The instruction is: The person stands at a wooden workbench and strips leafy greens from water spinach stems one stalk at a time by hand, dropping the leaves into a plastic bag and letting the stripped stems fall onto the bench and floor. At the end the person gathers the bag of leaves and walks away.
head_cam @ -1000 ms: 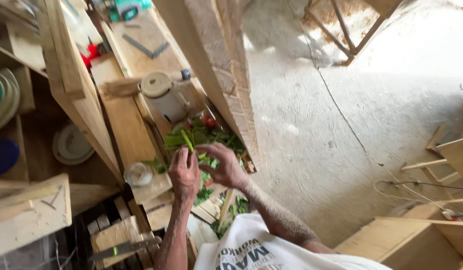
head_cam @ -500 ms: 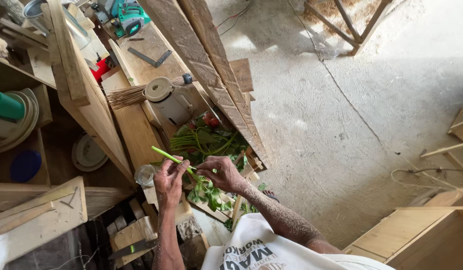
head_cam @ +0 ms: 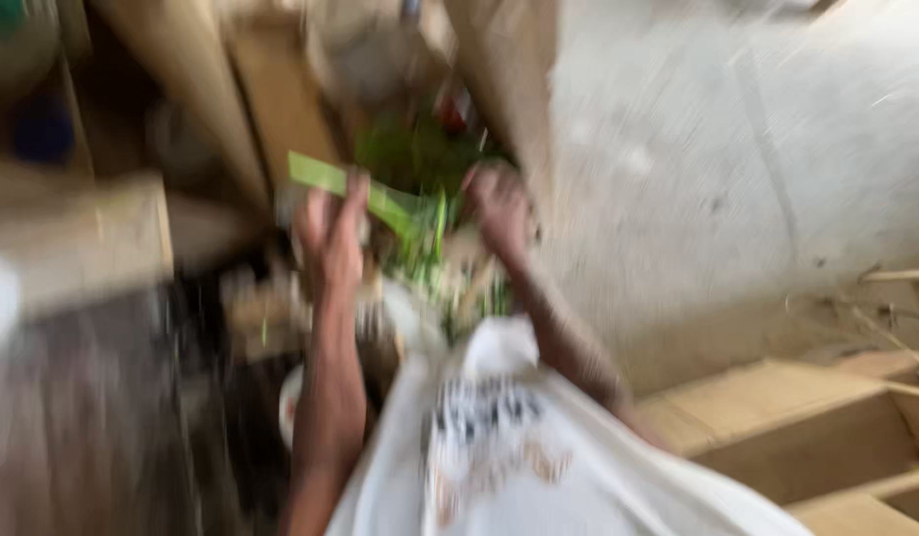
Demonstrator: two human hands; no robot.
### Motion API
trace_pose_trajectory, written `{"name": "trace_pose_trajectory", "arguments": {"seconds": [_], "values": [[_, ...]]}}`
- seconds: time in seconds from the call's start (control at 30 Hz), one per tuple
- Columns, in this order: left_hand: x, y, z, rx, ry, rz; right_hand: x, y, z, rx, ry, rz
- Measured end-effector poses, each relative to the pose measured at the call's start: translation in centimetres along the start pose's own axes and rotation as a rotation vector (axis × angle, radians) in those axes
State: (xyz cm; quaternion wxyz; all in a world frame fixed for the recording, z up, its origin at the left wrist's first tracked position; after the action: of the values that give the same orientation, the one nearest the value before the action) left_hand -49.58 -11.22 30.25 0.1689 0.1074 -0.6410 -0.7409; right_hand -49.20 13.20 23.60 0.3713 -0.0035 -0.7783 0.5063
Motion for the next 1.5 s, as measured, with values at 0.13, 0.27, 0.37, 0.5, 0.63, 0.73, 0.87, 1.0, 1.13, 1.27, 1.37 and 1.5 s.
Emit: {"name": "trace_pose_trajectory", "arguments": {"seconds": [0.13, 0.27, 0.37, 0.5, 0.63, 0.73, 0.87, 1.0, 1.13, 1.27, 1.37, 1.5], "values": [[1.1, 1.7, -1.4, -0.124, 0.034, 0.104, -1.9, 4.3, 1.2, 0.383, -0.164, 0.583], [2.1, 1.9, -2.9, -0.158, 0.056, 0.14, -2.2, -0.2, 1.5, 0.48, -0.321, 0.495], [2.5, 2.0, -4.0, -0.245, 0.071, 0.156, -1.4, -3.8, 1.7, 0.403, -0.396, 0.29], [2.8, 2.7, -4.7, -0.262, 0.08, 0.214, -1.2, -5.7, 3.5, 0.246, -0.459, 0.117], [3.0, 2.3, -4.5, -0.277, 0.05, 0.137, -2.3, -5.4, 6.3, 0.235, -0.5, 0.11], [3.1, 3.0, -5.3, -0.287, 0.069, 0.205, -3.0, -4.7, 7.0, 0.252, -0.478, 0.119], [3.5, 4.2, -7.8, -0.114, 0.254, 0.364, -4.5, -2.6, 7.5, 0.39, -0.519, 0.236], [2.6, 5.4, -7.7, -0.025, 0.274, 0.54, -5.8, 0.6, 8.9, 0.528, -0.504, 0.463], [1.3, 5.9, -7.4, -0.136, 0.278, 0.581, -8.7, 5.3, 11.1, 0.786, -0.375, 1.235], [1.2, 6.2, -6.7, -0.063, 0.301, 0.588, -7.0, 3.4, 10.7, 0.763, -0.415, 1.121], [0.8, 6.3, -5.5, -0.013, 0.268, 0.623, -5.2, -0.6, 9.6, 0.554, -0.498, 0.73], [0.2, 5.9, -4.0, 0.122, 0.231, 0.637, -3.1, -6.9, 8.7, 0.44, -0.453, 0.197]]}}
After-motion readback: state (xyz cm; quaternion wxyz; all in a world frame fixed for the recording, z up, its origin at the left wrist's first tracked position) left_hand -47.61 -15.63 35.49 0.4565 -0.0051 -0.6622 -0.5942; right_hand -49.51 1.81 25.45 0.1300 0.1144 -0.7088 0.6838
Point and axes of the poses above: each hand's wrist, its own x-axis towards the middle knuckle, its own z-axis out of the palm, y = z × x, the point moved 10 cm from there along x, towards the middle knuckle, and after that the axes turned 14 degrees about y, right-handed, at the moved point
